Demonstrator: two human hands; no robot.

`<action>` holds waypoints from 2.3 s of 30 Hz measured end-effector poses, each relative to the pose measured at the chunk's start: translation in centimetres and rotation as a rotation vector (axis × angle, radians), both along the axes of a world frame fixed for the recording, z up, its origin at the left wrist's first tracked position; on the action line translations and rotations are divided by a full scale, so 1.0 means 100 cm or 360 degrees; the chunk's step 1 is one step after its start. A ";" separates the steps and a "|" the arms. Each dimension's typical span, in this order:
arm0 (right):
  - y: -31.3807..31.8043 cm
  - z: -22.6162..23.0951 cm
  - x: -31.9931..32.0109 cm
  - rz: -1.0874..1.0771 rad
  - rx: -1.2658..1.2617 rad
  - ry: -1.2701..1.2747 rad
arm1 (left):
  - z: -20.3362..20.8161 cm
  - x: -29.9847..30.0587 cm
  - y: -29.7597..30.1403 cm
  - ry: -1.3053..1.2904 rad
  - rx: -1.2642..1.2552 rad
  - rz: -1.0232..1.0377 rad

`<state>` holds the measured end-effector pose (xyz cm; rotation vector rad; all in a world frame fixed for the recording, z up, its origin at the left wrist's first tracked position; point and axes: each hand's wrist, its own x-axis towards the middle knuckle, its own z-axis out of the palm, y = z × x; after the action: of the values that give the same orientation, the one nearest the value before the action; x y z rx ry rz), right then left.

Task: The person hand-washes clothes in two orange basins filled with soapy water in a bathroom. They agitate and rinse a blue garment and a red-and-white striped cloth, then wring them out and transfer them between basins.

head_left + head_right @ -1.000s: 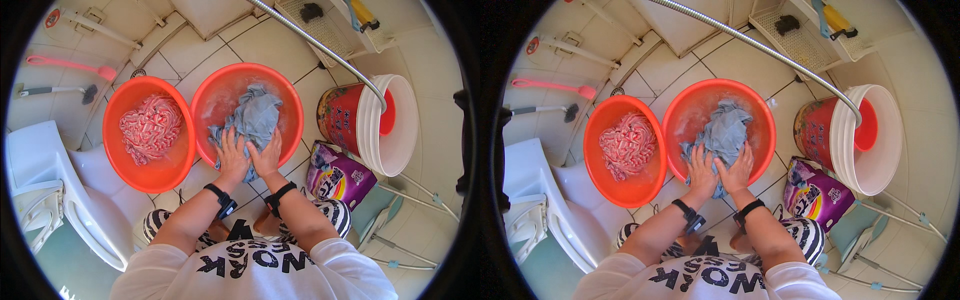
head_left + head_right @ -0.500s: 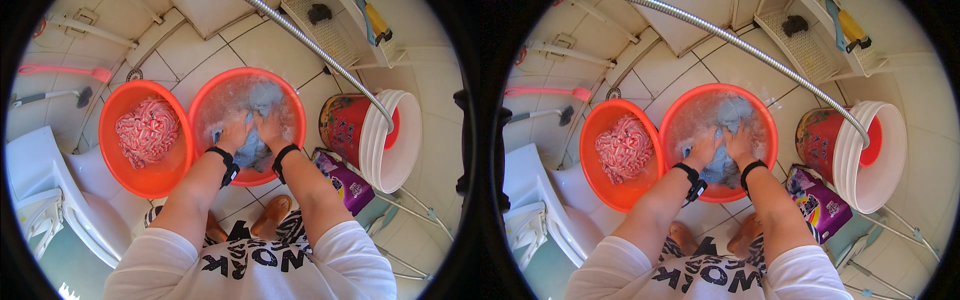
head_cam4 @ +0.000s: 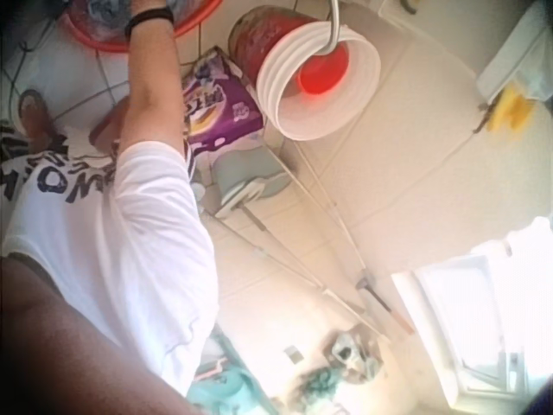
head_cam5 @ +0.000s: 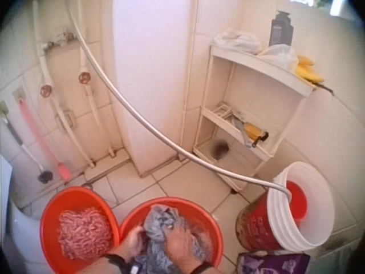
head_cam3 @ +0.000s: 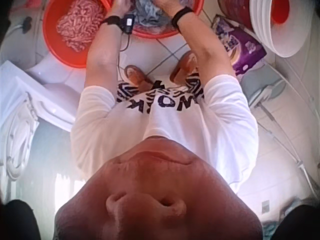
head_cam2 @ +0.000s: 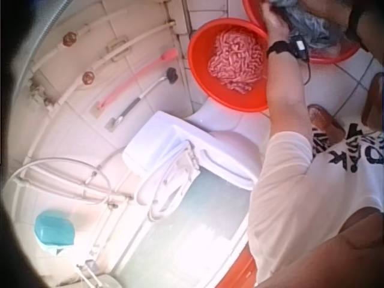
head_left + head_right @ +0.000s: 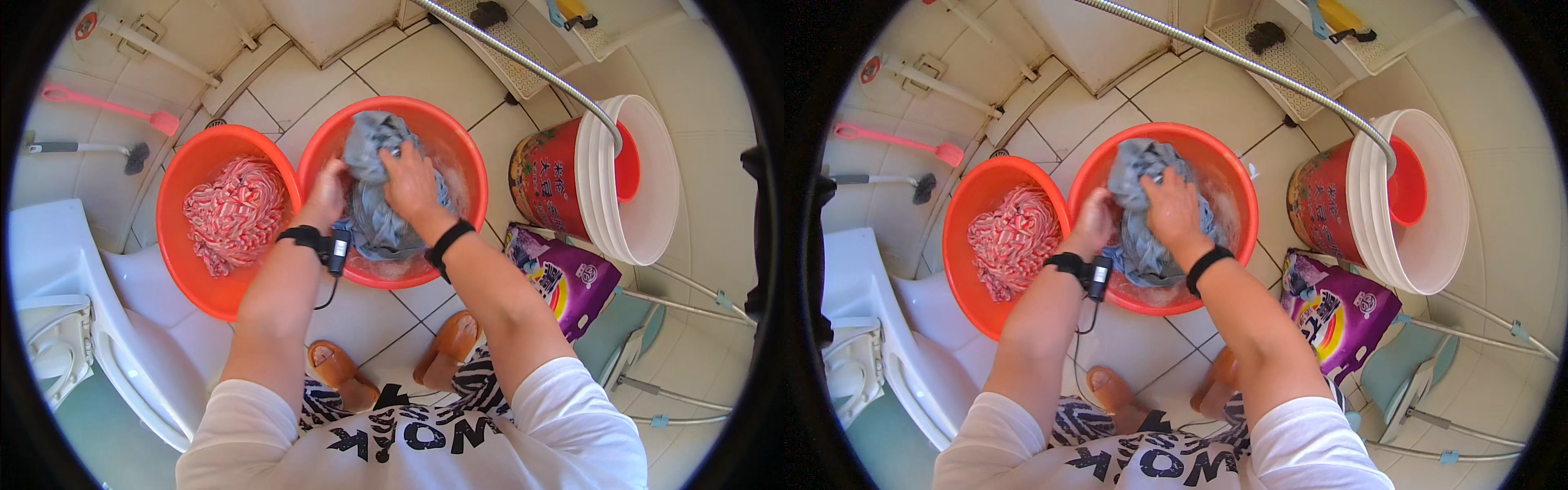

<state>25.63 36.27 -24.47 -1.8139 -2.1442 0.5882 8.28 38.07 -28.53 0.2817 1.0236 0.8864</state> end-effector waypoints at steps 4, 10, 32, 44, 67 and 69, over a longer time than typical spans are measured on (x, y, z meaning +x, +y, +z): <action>-0.059 0.037 -0.021 0.0158 0.0307 0.0176 | 0.045 -0.031 0.022 -0.0241 0.0116 -0.0097; -0.118 0.042 0.000 -0.0486 0.0217 0.0719 | 0.045 0.027 -0.086 0.1846 0.1412 -0.0603; -0.016 -0.059 0.014 -0.0612 -0.0693 0.0484 | -0.011 0.068 -0.025 0.2112 0.0705 -0.1070; -0.002 -0.057 0.043 -0.0785 -0.0381 0.0310 | -0.069 0.009 -0.014 0.1391 0.0604 -0.0350; -0.110 0.018 0.076 -0.1330 -0.1218 0.2499 | 0.103 0.031 -0.092 0.1246 0.0611 -0.0210; -0.122 0.053 0.083 -0.1214 -0.1211 0.2527 | 0.127 0.033 -0.104 0.1203 0.0792 -0.0125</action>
<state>33.90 24.07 -19.21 -1.2579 -0.1572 1.8291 11.59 27.68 -15.83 1.1324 1.4537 0.9755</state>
